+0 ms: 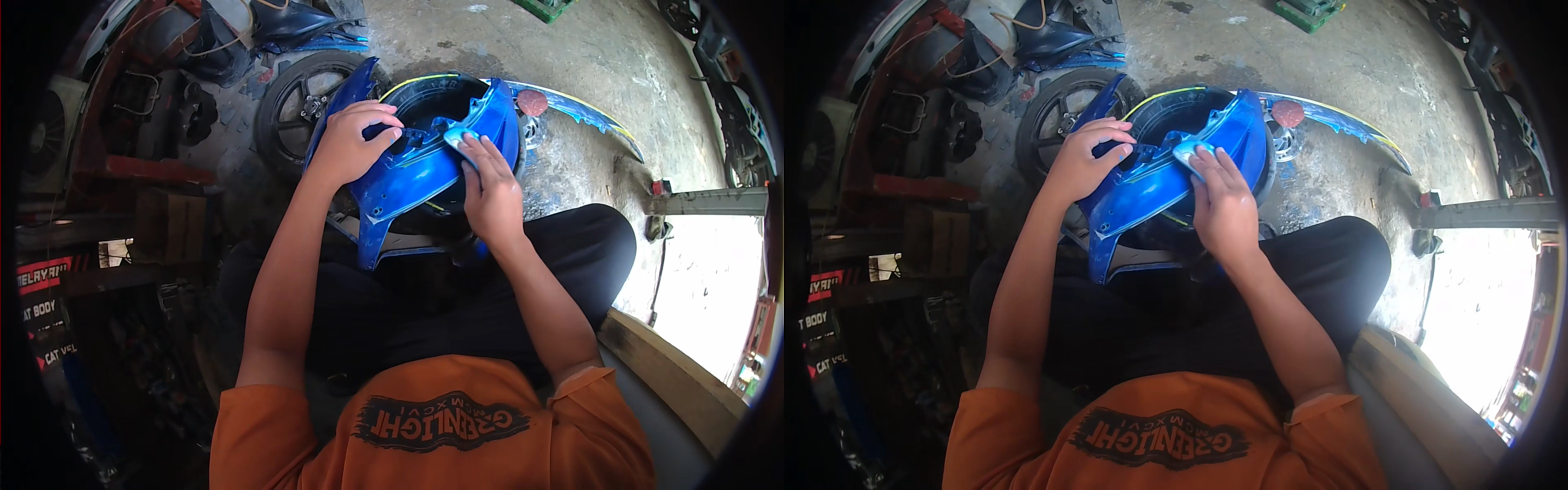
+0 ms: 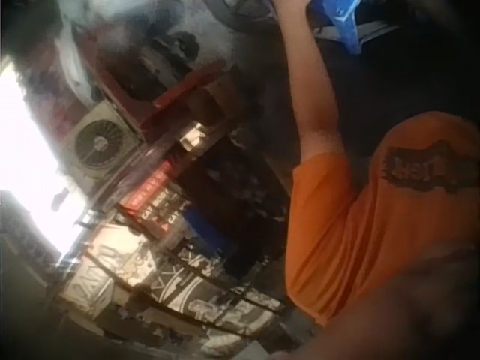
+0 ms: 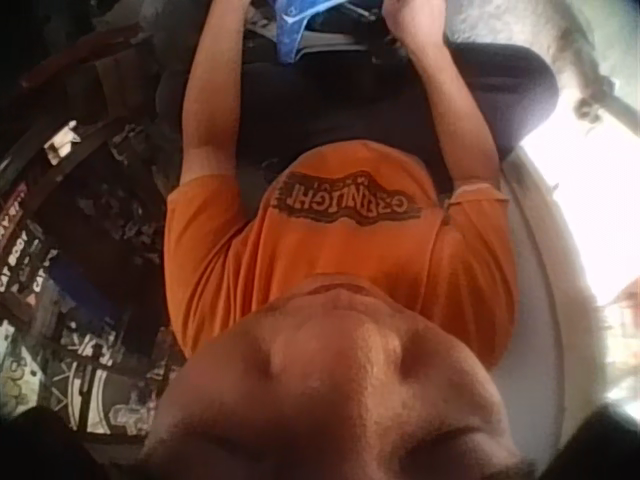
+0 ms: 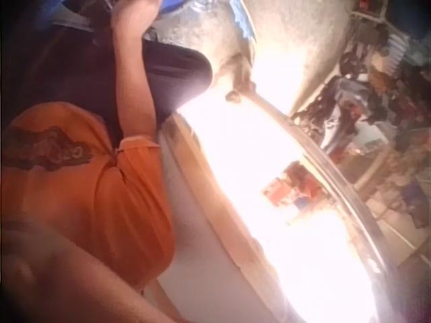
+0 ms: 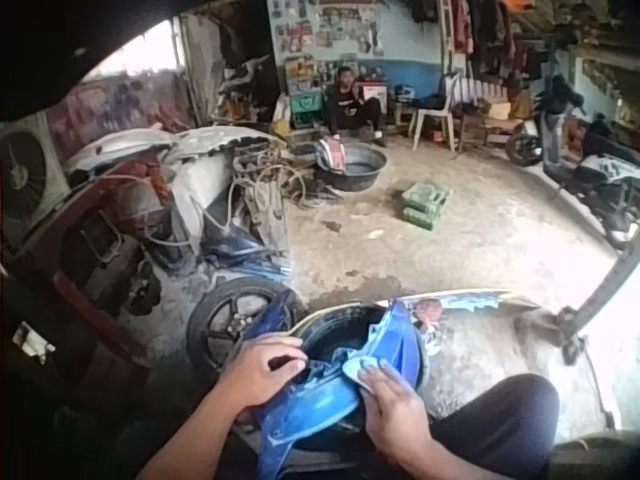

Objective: The person holds a blue motorcycle fairing while sanding the edges and surface with a circular sanding pad, periodically dipping their hand into a bucket of water to wet the area.

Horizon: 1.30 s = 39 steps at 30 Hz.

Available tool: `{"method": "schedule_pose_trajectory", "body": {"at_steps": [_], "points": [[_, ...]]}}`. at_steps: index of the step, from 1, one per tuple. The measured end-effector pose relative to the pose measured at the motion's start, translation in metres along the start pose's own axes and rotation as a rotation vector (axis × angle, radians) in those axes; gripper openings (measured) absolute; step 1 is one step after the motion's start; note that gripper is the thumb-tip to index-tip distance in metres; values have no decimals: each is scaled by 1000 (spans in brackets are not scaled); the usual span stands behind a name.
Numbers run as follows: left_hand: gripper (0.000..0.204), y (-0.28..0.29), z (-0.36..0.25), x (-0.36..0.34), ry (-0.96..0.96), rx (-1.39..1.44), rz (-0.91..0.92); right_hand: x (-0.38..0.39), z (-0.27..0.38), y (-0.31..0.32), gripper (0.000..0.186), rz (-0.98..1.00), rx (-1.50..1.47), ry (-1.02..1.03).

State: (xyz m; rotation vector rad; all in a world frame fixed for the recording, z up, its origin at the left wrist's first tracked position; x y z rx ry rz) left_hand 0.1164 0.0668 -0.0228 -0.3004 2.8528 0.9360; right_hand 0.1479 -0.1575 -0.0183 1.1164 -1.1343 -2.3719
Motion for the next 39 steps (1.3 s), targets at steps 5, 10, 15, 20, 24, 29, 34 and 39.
{"method": "schedule_pose_trajectory", "body": {"at_steps": [5,10,15,20,24,29,34,39], "points": [[20,4,13,10,-19,25,-29,44,108,3,60,202,-259,434],[19,5,-2,4,-33,-4,-38,12,31,-4,49,45,-69,139],[19,8,4,8,-54,-32,-106,28,69,-2,53,119,-122,230],[19,8,0,5,-50,-20,-82,20,66,5,56,115,-85,211],[18,6,0,7,-34,11,-55,3,18,-2,46,72,-42,61],[19,9,1,5,-88,-38,-131,32,93,10,49,141,-173,373],[17,8,3,5,27,44,-55,-10,-7,-5,34,90,-101,-91],[17,3,8,1,-10,17,-53,26,81,13,49,116,-129,285]]}}
Point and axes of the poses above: each hand's wrist, its own x-axis away from the middle knuckle, its own y-axis out of the back of the hand, z = x × y, the point moved 10 cm from there along -x, towards the middle knuckle, and after that the axes turned 12 degrees about x, right-handed, at the moved point
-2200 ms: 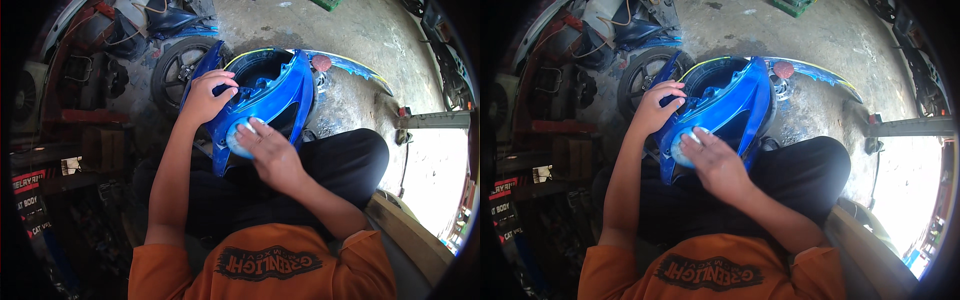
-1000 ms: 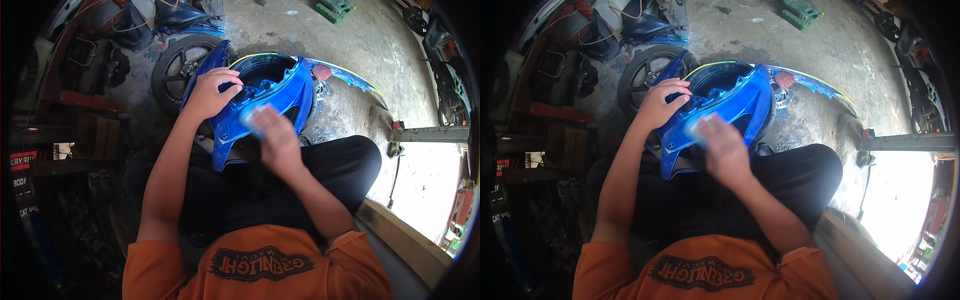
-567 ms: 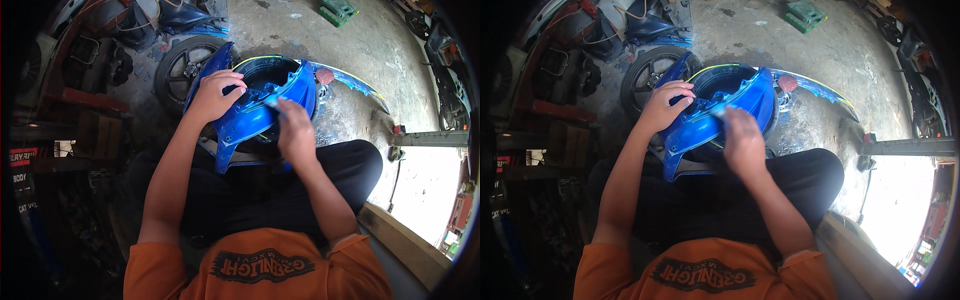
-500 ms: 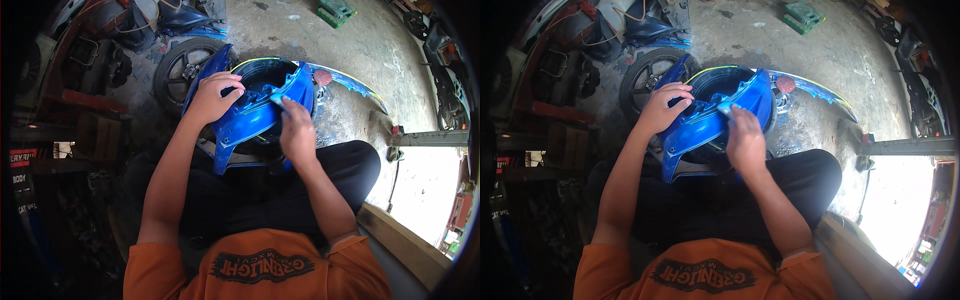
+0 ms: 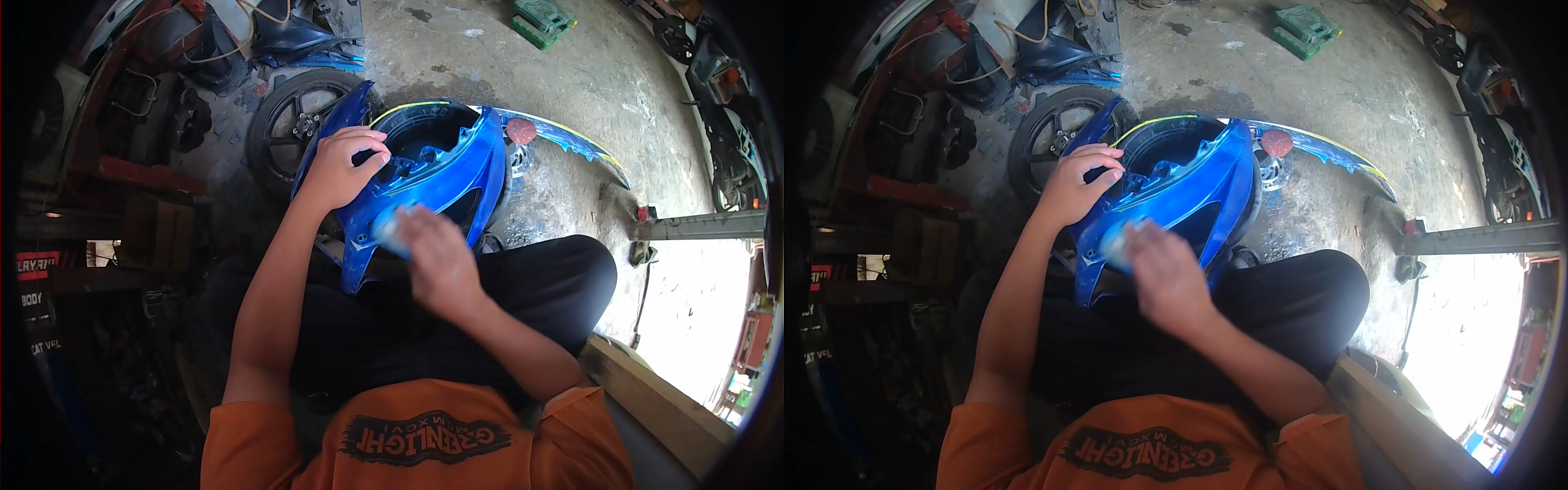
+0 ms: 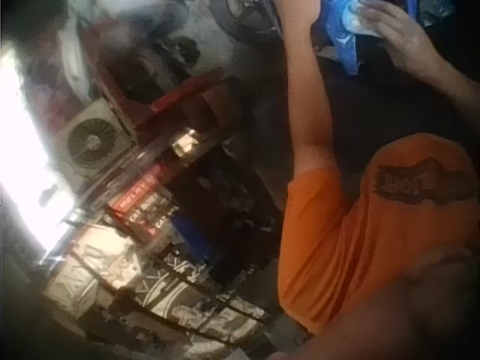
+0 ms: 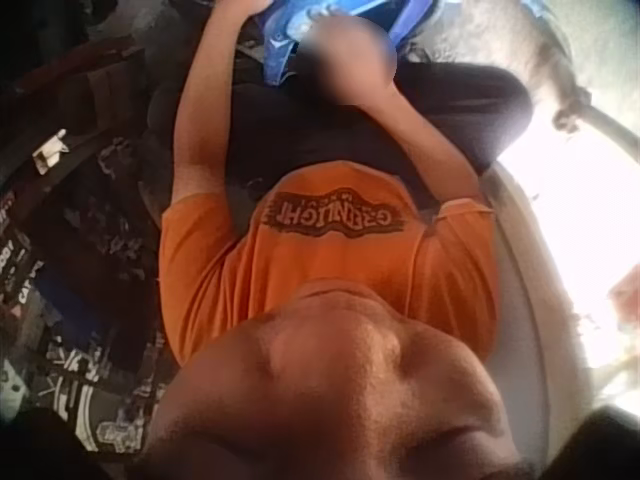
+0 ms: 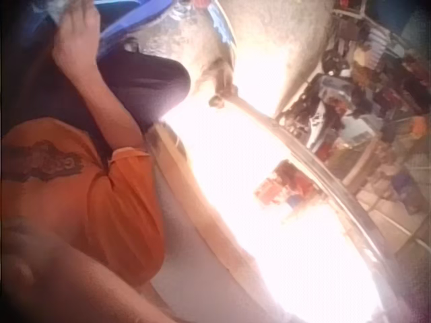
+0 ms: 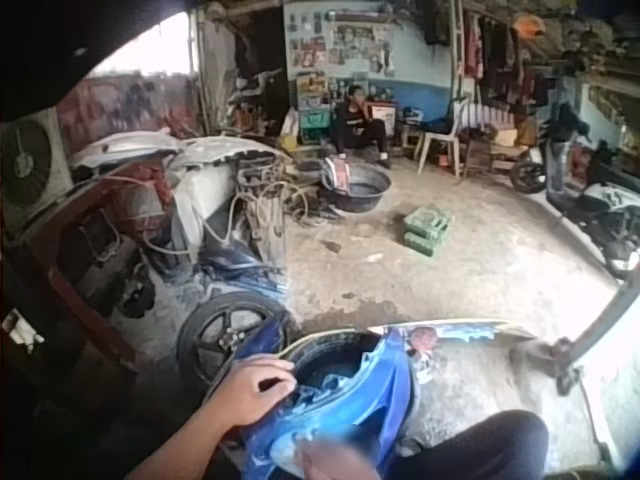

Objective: The person holds a blue motorcycle fairing while sanding the edges and surface with a circular sanding pad, periodically dipping their hand into a bucket of water to wet the area.

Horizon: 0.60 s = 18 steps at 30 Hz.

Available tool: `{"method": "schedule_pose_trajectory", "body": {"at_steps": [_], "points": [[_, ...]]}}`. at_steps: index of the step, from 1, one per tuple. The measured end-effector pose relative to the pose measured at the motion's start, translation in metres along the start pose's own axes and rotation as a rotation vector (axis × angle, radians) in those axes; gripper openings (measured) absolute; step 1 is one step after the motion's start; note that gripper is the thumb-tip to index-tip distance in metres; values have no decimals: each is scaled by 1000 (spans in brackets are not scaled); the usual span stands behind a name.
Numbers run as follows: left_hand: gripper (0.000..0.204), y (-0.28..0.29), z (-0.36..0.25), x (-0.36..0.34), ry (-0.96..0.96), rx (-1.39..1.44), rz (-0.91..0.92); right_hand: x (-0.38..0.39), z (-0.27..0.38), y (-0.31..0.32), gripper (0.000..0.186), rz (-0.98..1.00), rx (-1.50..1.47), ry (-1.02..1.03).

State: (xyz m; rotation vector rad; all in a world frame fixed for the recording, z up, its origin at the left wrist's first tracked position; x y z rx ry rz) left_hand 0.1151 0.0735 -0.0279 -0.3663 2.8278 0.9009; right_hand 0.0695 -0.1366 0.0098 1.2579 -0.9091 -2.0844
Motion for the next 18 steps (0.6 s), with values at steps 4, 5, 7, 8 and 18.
{"method": "schedule_pose_trajectory", "body": {"at_steps": [4,5,7,8,18], "points": [[18,-1,-5,0,-10,17,10,-3,-48,-1,41,-53,34,-193],[18,2,-5,2,18,16,9,-6,-75,1,36,-85,50,-333],[18,3,-5,1,30,26,-1,-2,-110,-3,31,-70,18,-511],[18,3,-2,5,25,14,-2,-2,-89,-3,32,-103,42,-391],[17,0,-6,-1,19,20,-1,2,-77,-4,42,-86,164,-200]]}}
Point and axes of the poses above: each hand's wrist, its own x-axis away from the middle knuckle, its own y-axis out of the back of the hand, z = x × y, the point moved 10 cm from there along -x, towards the middle knuckle, and after that the axes turned 12 degrees about x, right-handed, at the moved point
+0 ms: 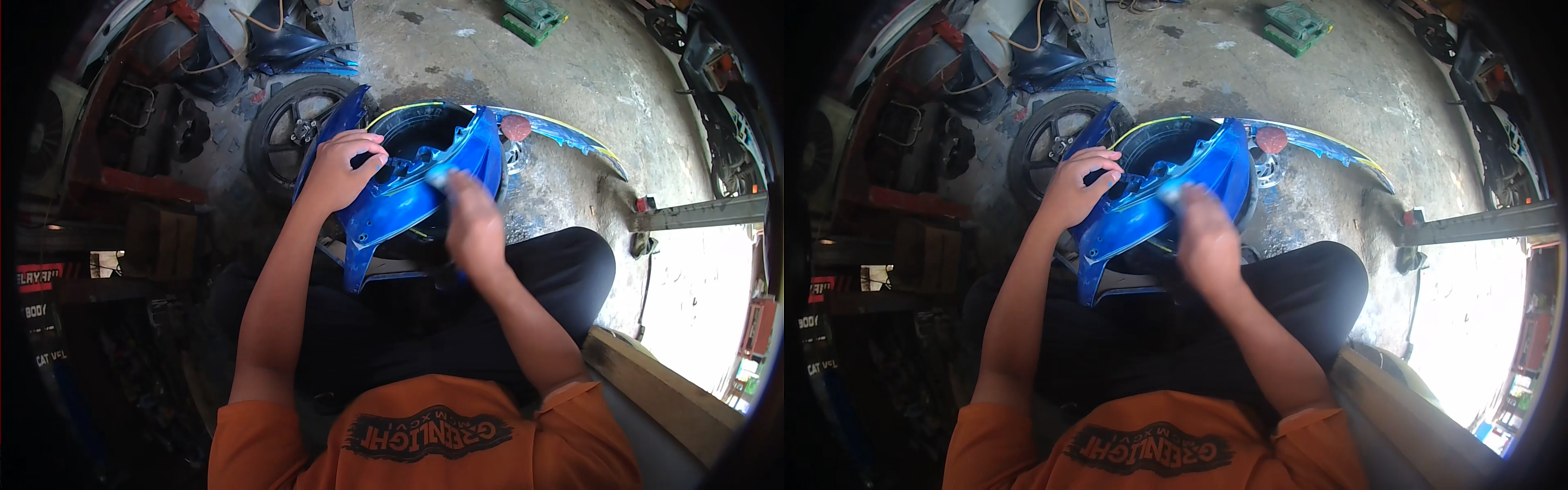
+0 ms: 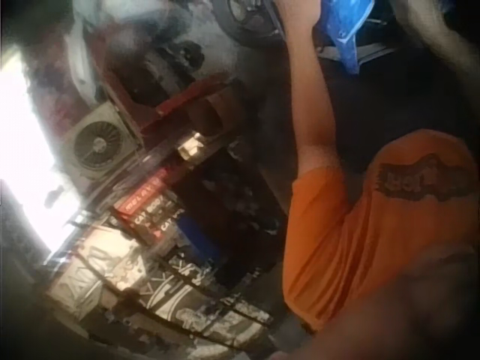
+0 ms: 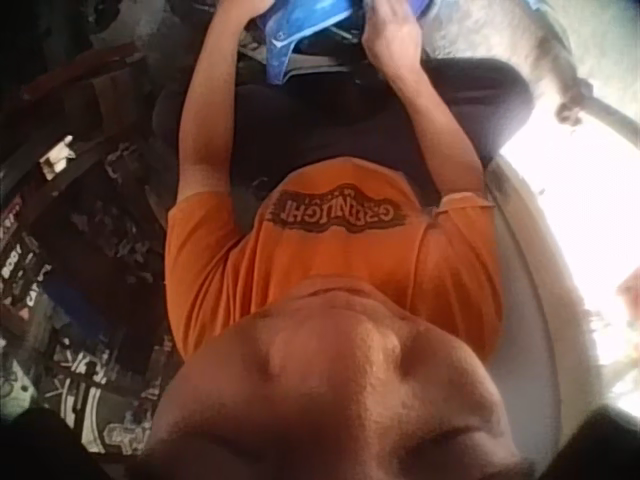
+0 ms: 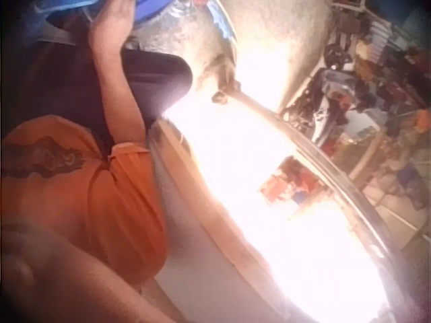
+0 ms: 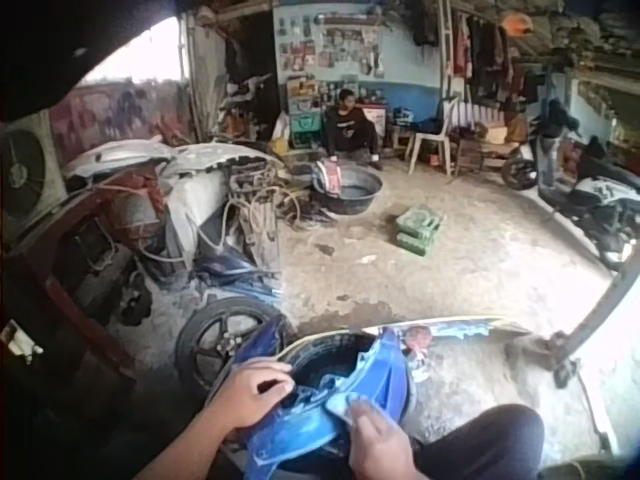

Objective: The person holds a blue motorcycle fairing while sanding the edges and surface with a circular sanding pad, periodically dipping their hand into a bucket of water to wet the area.

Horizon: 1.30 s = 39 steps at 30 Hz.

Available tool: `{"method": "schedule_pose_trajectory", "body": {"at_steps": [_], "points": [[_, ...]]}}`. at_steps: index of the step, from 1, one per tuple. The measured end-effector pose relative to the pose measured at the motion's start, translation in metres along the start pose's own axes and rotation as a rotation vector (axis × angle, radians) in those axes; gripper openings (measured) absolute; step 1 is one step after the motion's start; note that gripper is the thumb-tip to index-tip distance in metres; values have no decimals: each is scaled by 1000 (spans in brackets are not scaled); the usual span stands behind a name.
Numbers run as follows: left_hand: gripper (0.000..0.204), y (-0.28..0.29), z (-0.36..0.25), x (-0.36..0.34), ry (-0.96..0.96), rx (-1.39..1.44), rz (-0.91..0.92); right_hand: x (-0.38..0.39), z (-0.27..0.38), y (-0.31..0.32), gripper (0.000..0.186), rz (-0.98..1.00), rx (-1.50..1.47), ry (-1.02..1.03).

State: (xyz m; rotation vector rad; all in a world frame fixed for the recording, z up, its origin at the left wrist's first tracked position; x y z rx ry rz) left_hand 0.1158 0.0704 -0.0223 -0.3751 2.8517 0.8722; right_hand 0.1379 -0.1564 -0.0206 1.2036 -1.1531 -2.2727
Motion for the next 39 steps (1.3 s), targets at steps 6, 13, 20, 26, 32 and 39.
{"method": "schedule_pose_trajectory", "body": {"at_steps": [6,13,20,26,32,39], "points": [[18,0,0,-1,-33,-3,-6,11,31,10,33,-14,-131,106],[19,7,2,7,-34,-34,-24,22,73,10,49,117,-234,222],[17,0,-2,2,2,-19,3,-1,-29,-5,38,8,-157,-279],[15,10,-3,8,-95,-41,-84,18,75,13,44,52,-261,307],[17,3,-4,4,-8,-31,-21,-12,-31,-4,27,2,-262,-247],[19,6,-6,7,-16,-66,-35,6,-9,-16,28,187,-1478,-956]]}}
Point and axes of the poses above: each hand's wrist, its own x-axis away from the middle knuckle, its own y-axis out of the back of the hand, z = x × y, the point moved 10 cm from there along -x, towards the middle knuckle, and after that the axes turned 12 degrees about x, right-handed, at the moved point
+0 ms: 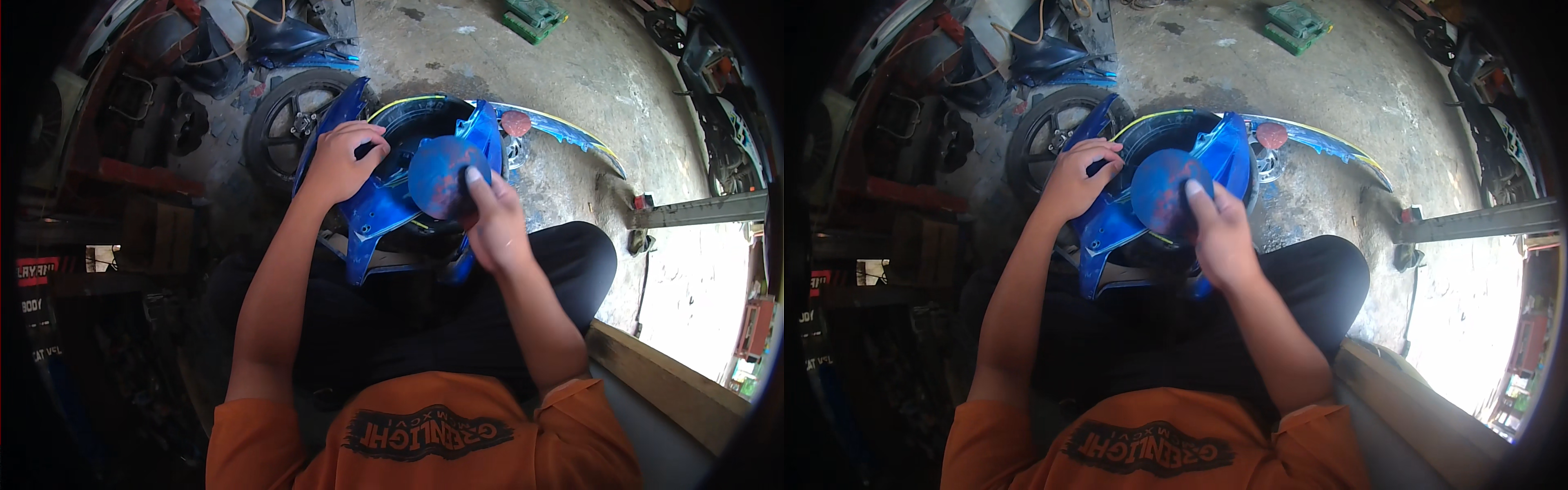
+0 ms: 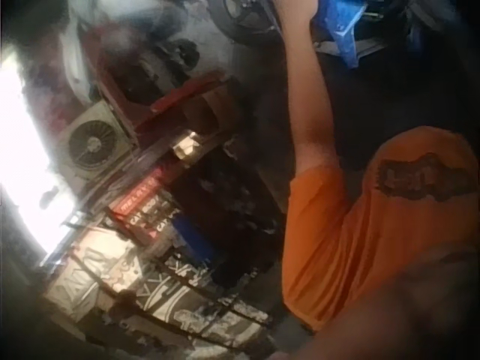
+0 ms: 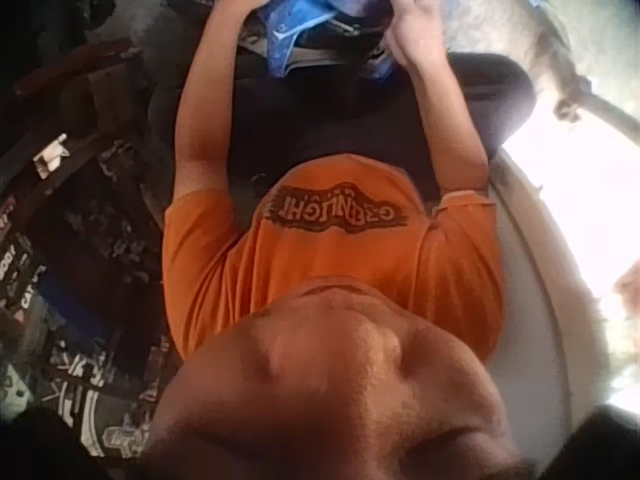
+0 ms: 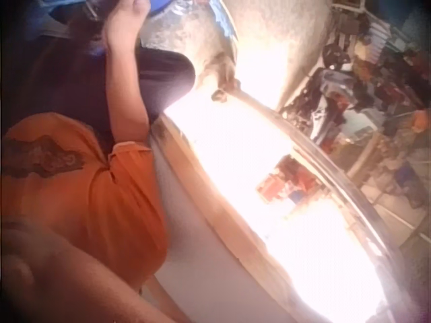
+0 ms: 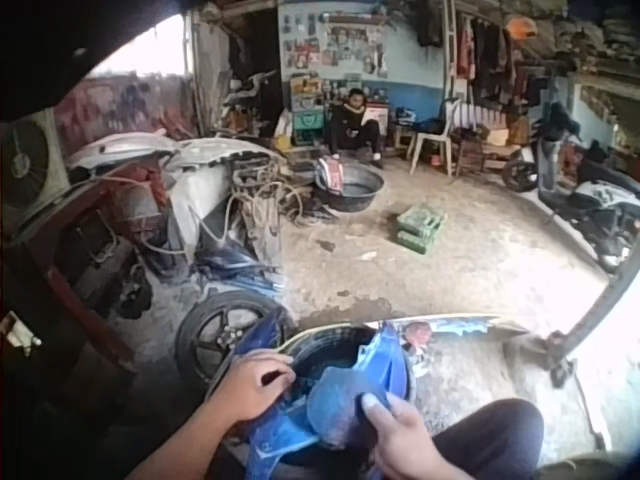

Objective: The person holds a blue motorcycle fairing while sanding the edges and surface with a circular sanding pad, periodically dipping their hand into a bucket of water to wet the area.

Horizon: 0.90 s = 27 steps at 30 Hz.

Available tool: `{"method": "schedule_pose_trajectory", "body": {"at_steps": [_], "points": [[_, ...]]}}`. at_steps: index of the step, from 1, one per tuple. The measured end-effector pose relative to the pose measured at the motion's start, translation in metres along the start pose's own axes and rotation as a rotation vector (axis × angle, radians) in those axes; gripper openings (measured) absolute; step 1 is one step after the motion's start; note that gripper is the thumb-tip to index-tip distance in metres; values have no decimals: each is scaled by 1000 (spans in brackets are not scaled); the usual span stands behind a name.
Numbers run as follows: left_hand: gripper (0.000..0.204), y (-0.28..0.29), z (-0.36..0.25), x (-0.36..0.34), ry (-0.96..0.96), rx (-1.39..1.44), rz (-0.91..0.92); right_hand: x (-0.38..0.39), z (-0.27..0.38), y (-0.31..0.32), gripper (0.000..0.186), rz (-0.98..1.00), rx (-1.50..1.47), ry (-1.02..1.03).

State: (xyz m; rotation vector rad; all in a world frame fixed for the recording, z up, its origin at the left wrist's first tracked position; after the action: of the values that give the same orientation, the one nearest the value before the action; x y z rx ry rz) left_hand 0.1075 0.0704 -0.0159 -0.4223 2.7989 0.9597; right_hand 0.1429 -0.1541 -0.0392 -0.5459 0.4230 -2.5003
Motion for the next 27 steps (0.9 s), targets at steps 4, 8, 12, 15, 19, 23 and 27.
{"method": "schedule_pose_trajectory", "body": {"at_steps": [4,8,12,15,19,23,27], "points": [[20,1,3,2,-34,15,-12,-28,15,27,27,-7,188,8],[20,1,1,3,-20,-3,-20,-23,60,17,21,-194,1210,384],[21,-4,-2,-1,-35,-37,-16,23,24,-32,38,-34,1483,951],[21,-2,2,2,-20,-13,-13,43,12,-59,41,139,1444,1012],[21,-3,-3,-3,-29,-13,-1,-20,39,15,21,-214,1409,652],[19,-1,0,0,-64,-64,-25,25,28,-48,35,33,1474,950],[22,-11,2,-7,-16,-8,34,28,24,-50,23,-20,1401,1079]]}}
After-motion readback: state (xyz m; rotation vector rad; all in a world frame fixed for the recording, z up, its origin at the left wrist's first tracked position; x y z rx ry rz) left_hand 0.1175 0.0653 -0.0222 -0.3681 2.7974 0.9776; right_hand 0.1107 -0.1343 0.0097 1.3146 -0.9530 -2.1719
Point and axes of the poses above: each hand's wrist, its own x-axis away from the middle knuckle, its own y-axis out of the back of the hand, z = x × y, the point moved 10 cm from there along -x, towards the middle knuckle, and after that the axes turned 12 degrees about x, right-handed, at the moved point
